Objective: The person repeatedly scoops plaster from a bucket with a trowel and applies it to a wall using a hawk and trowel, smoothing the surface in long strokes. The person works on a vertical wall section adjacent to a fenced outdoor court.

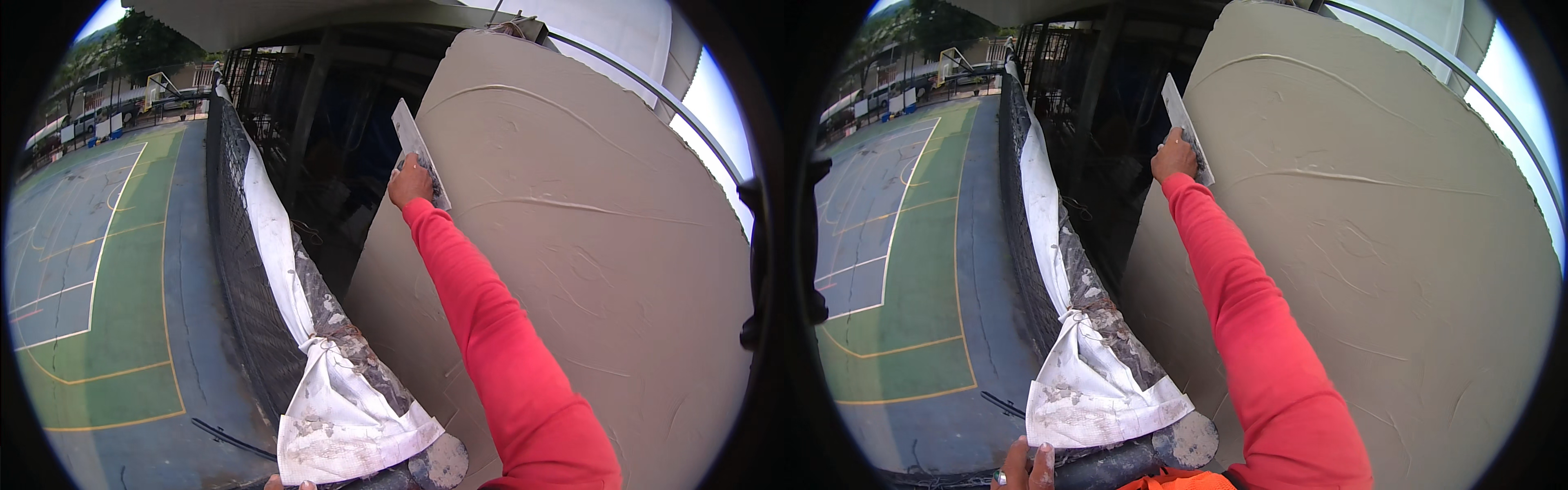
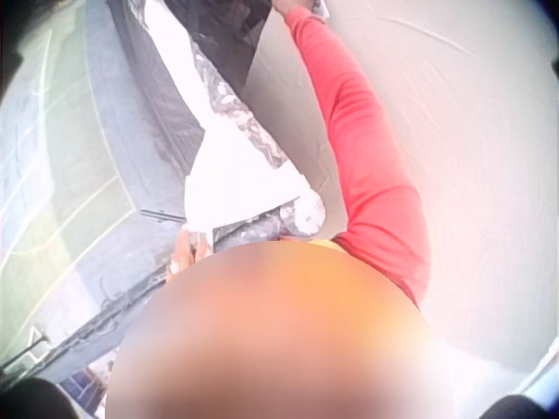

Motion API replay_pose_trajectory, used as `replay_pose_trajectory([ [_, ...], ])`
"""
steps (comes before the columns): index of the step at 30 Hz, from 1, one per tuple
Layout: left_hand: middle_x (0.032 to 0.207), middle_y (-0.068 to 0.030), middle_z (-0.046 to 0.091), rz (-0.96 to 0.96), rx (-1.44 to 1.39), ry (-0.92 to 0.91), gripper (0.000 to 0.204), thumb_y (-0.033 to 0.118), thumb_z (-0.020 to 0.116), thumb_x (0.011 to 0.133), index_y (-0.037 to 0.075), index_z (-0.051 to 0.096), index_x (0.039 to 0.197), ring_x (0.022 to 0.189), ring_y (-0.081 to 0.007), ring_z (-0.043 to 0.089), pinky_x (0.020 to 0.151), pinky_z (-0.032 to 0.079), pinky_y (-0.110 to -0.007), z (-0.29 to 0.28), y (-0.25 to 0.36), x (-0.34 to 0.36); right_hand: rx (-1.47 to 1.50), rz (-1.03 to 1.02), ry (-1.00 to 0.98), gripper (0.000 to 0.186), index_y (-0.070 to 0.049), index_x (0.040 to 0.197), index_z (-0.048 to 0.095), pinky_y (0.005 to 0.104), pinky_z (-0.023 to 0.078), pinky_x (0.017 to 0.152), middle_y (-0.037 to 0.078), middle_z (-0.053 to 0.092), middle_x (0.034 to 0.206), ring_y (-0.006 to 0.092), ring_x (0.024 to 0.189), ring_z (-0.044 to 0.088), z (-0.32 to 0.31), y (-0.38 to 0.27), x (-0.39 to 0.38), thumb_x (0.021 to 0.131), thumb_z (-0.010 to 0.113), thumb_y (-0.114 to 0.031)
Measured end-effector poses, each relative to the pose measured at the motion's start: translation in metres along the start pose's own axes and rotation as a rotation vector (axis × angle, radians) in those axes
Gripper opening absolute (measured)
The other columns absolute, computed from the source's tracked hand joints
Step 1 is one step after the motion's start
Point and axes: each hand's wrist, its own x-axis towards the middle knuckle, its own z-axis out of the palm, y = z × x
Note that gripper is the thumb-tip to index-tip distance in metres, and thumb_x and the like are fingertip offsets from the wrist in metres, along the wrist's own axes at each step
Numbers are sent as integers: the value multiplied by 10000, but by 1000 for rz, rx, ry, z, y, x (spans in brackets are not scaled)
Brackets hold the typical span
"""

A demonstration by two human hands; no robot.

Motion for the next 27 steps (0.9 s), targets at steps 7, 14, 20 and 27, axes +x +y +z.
replay_pose_trajectory([
  [7,1283,-266,681,10,28,6,552,479,690,957,52,660,1306,993,-423,731,756,592,-483,-2,-2,0,48,50,146,328,-24,1194,520,534,556,946,289,727,1099,467,1062,714,-34,-12,54,981,694,-203],
  [14,1295,-244,683,11,39,-5,683,600,704,910,56,660,1320,1003,-425,723,745,585,-495,-2,-1,-8,271,115,415,333,-14,1194,483,582,537,906,310,715,1068,521,1014,693,-104,-9,49,993,670,-202],
  [20,1318,-247,659,52,-1,-13,883,603,851,738,52,611,1384,1065,-439,691,808,587,-482,-6,0,-11,450,111,667,286,-11,1142,482,587,530,794,293,714,962,513,901,696,-157,16,-2,1001,664,-181],
  [27,1331,-236,631,114,20,-3,888,609,827,748,55,589,1399,1055,-435,678,823,577,-469,-8,2,-12,622,119,715,292,19,1129,475,471,556,637,201,667,792,384,701,715,-226,80,-88,1000,682,-141],
])
